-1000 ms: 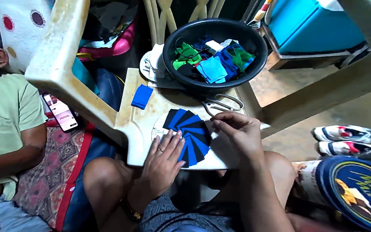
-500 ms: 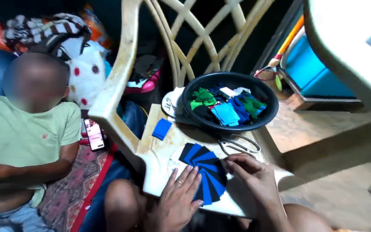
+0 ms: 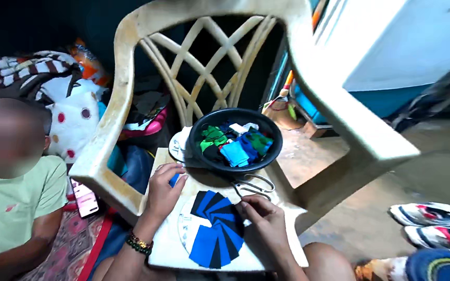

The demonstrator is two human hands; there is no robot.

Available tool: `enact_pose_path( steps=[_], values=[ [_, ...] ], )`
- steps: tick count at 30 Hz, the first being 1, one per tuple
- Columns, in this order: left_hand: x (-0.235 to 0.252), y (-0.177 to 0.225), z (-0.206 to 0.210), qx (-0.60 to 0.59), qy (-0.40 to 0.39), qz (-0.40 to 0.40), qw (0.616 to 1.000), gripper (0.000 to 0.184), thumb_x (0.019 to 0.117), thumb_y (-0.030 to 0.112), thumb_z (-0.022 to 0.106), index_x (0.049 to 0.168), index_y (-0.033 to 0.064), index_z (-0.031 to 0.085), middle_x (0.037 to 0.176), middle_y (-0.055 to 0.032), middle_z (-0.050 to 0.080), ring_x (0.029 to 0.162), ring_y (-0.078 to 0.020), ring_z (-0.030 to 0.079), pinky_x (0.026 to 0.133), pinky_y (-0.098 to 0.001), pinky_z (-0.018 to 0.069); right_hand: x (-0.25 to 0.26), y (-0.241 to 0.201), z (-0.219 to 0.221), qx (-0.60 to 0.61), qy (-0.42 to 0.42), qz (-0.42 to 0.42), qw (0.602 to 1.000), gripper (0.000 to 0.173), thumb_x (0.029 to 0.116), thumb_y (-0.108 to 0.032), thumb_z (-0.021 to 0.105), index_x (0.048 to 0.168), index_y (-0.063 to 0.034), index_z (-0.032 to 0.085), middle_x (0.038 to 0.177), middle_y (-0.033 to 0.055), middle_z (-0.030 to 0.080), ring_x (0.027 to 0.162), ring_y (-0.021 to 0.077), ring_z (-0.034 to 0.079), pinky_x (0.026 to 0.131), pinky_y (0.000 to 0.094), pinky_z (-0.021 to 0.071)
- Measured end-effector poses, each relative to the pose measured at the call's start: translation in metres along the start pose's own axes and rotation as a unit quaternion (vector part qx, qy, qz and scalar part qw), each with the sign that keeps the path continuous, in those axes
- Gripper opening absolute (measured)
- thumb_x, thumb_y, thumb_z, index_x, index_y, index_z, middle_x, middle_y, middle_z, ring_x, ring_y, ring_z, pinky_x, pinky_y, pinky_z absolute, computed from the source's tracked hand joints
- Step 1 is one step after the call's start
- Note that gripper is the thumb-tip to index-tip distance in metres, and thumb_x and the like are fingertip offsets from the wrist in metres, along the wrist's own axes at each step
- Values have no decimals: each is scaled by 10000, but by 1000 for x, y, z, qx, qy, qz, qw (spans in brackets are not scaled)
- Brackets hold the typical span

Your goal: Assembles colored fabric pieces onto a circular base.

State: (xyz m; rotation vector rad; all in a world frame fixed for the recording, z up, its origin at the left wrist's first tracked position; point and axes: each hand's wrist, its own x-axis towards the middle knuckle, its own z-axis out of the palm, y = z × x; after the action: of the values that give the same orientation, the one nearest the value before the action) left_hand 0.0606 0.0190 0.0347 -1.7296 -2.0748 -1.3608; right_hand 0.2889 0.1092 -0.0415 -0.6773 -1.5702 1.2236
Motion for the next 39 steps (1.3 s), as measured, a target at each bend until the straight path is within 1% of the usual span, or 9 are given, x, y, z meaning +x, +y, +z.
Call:
enact_pose_path(
  steps=[4, 12, 17, 22, 25, 29, 33, 36, 39],
  values=[
    [42, 12, 30, -47, -49, 24, 997, 121, 916, 32, 688, 965, -50, 762, 1112, -193, 731, 1084, -275, 698, 965, -418, 546, -1, 2, 1, 15, 25, -5, 1000, 134, 879, -4, 612, 944, 37, 721, 848, -22, 712, 675, -54, 627, 622, 122, 536],
    [123, 18, 62, 104, -371, -114, 916, 379, 851, 126, 827, 1189, -7, 721, 1192, -216, 696, 1155, -370, 645, 1013, -576, 480, 1, 1, 2, 35, 30, -4, 999, 133, 866, 5, 612, 923, 33, 729, 845, -15, 708, 679, -51, 630, 633, 116, 541],
    [134, 20, 83, 153, -456, -112, 870, 313, 898, 238, 799, 1035, -32, 724, 1010, -219, 694, 1007, -369, 654, 913, -584, 493, 1, 0, 2, 43, 29, 8, 999, 140, 866, -5, 608, 924, 26, 731, 843, -15, 709, 673, -50, 628, 630, 116, 539],
    [137, 11, 76, 121, -426, -63, 894, 92, 939, 17, 682, 949, -24, 763, 966, -196, 724, 960, -338, 676, 895, -543, 505, 1, -2, 2, 43, 29, 15, 999, 140, 860, 0, 607, 918, 23, 732, 843, -18, 710, 677, -53, 629, 630, 113, 536],
    [136, 6, 68, 97, -402, -60, 908, 90, 936, 12, 685, 954, -24, 766, 997, -185, 736, 993, -315, 686, 920, -519, 508, 1, -2, 2, 39, 26, 15, 999, 137, 859, -5, 612, 920, 25, 730, 842, -13, 707, 673, -54, 624, 627, 111, 532],
    [133, 4, 60, 23, -333, -123, 935, 76, 914, -24, 692, 951, -36, 758, 1085, -188, 741, 1019, -313, 694, 925, -516, 519, 0, -1, 3, 35, 25, 16, 999, 135, 856, -5, 614, 913, 29, 732, 832, -11, 706, 662, -55, 620, 617, 109, 528],
    [127, 2, 55, -74, -243, -221, 942, 99, 950, 15, 671, 1004, -67, 684, 998, -185, 680, 876, -246, 633, 831, -438, 526, 0, 0, 3, 29, 24, 9, 999, 143, 861, -18, 611, 919, 25, 734, 843, -8, 706, 675, -55, 623, 625, 109, 528],
    [120, -2, 54, -214, -128, -290, 924, 49, 972, 4, 597, 973, -43, 611, 905, -124, 614, 792, -170, 590, 766, -357, 529, 0, 0, 2, 30, 25, 12, 999, 143, 861, -15, 606, 913, 25, 734, 838, -15, 705, 666, -59, 620, 615, 106, 525],
    [110, 4, 42, -378, -20, -341, 860, 73, 996, -11, 490, 973, 26, 549, 913, -68, 559, 810, -160, 572, 746, -343, 517, 0, 0, 1, 34, 23, 11, 999, 142, 854, -11, 609, 914, 25, 733, 831, -22, 704, 662, -63, 618, 612, 105, 524]
  ],
)
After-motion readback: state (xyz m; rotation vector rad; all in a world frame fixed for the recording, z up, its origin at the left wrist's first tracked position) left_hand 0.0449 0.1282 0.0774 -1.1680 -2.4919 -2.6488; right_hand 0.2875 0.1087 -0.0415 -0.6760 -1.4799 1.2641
